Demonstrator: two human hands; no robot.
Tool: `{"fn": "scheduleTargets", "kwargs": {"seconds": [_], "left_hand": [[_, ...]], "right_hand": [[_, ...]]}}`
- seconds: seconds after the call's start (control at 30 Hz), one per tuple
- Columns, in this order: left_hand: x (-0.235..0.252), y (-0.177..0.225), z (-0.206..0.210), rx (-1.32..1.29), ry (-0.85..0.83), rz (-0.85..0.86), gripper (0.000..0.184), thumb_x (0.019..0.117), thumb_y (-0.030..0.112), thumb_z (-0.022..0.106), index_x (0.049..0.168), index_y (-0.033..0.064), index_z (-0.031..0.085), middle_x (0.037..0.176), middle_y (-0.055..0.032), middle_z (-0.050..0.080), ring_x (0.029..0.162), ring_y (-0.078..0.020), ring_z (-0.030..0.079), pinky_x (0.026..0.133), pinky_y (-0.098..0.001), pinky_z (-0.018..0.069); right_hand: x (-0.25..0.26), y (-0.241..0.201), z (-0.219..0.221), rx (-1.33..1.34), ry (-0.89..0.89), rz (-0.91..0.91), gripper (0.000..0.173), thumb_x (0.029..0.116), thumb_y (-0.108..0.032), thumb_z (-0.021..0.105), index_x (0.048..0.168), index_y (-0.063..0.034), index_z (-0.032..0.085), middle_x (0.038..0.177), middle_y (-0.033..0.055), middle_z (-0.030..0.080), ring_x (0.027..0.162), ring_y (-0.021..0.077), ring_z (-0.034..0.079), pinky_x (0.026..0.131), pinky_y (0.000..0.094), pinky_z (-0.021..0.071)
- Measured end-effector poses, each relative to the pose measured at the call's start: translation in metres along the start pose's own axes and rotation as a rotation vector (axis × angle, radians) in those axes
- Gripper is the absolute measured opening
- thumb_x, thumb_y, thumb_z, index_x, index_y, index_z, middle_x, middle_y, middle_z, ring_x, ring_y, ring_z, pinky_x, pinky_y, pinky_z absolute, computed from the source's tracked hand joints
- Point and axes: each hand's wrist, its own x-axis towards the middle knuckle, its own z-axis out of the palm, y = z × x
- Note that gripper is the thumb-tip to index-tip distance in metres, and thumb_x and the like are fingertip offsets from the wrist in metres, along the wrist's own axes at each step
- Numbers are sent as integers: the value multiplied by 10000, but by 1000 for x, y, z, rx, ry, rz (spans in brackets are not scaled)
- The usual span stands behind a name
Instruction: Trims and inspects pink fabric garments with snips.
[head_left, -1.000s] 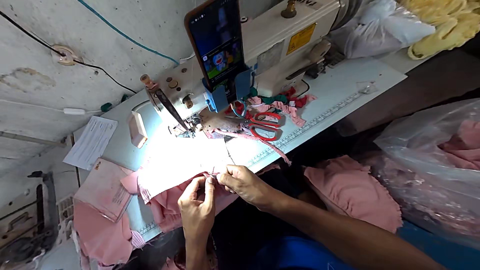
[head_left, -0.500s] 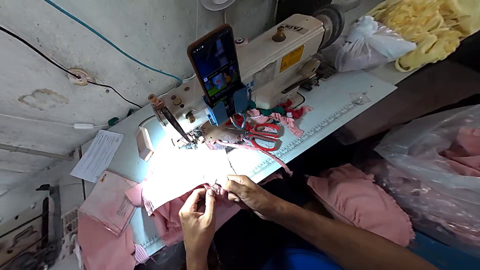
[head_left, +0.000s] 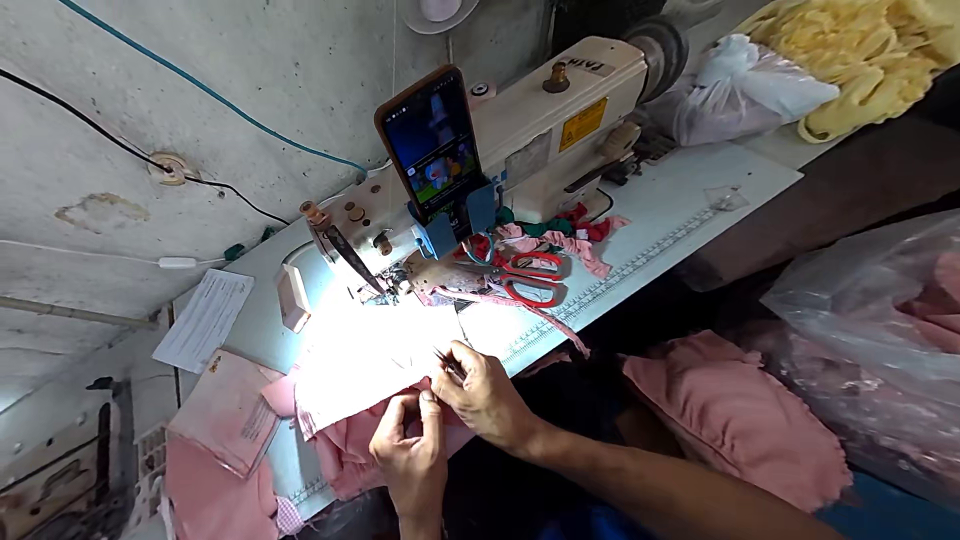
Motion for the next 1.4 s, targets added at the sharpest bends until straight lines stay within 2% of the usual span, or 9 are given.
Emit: {"fn": "scheduleTargets", "kwargs": {"seconds": [0.13, 0.37, 0.47, 0.6, 0.73, 0.9, 1.07, 1.27, 1.4], "left_hand": [[9, 4, -11, -37, -101, -238, 256, 956, 302, 687, 831, 90, 754, 706, 46, 715, 637, -26, 687, 607, -225, 598], [7, 4, -13, 163, -112, -88, 242, 964, 293, 657, 826, 107, 727, 703, 79, 665, 648, 45, 631, 610, -160, 540], [4, -2, -15, 162, -150, -74, 240, 972, 279, 637, 841, 98, 725, 707, 70, 654, 658, 42, 622, 624, -159, 530], [-2, -2, -9, 78, -78, 40, 200, 962, 184, 635, 870, 32, 728, 770, 33, 703, 738, 33, 670, 707, -159, 572], [8, 1, -11, 24, -105, -4, 177, 988, 169, 639, 937, 31, 736, 825, 24, 721, 771, 0, 690, 731, -190, 597], [3, 7, -12, 48, -100, -116, 124, 979, 180, 660, 968, 77, 727, 824, 47, 714, 756, -1, 680, 701, -213, 585], [0, 9, -15, -146, -114, -190, 84, 1007, 136, 642, 969, 84, 698, 836, 41, 708, 758, -37, 687, 699, -229, 596], [5, 10, -18, -88, -138, -152, 105, 1009, 154, 639, 964, 85, 705, 826, 46, 703, 748, -27, 682, 688, -225, 595], [4, 10, -16, -28, -150, -151, 137, 1018, 191, 620, 959, 101, 704, 824, 53, 698, 755, -24, 681, 690, -233, 589]], "right_hand": [[-9, 5, -4, -152, -40, -152, 218, 926, -295, 645, 944, -84, 696, 739, 24, 646, 686, 125, 625, 609, 338, 511], [-4, 1, -15, -349, -116, -171, 296, 917, -385, 651, 994, -104, 704, 815, 37, 672, 735, 174, 650, 618, 399, 521], [-4, 2, -15, -387, -117, -235, 275, 895, -374, 673, 931, -103, 711, 809, 33, 666, 732, 170, 650, 603, 393, 516], [-2, -6, -11, -135, -95, -31, 261, 919, -349, 665, 925, -90, 694, 747, 0, 620, 684, 99, 585, 623, 308, 479], [2, -8, -13, 79, -175, 125, 217, 946, -306, 671, 974, -91, 689, 769, -28, 613, 673, 47, 575, 639, 251, 499], [-5, -5, -22, 118, -197, 67, 104, 951, -201, 699, 944, -100, 678, 695, -17, 609, 548, 66, 545, 499, 243, 471], [-4, -13, -26, 412, -289, 269, 95, 994, -103, 628, 915, -50, 628, 643, 21, 554, 491, 63, 488, 441, 198, 415], [-2, -12, -33, 204, -310, 47, 58, 952, -130, 688, 982, -82, 699, 650, 3, 568, 486, 69, 481, 423, 200, 393], [1, -14, -37, 144, -316, 1, 46, 939, -122, 715, 942, -79, 701, 656, -5, 585, 488, 61, 485, 422, 197, 392]]}}
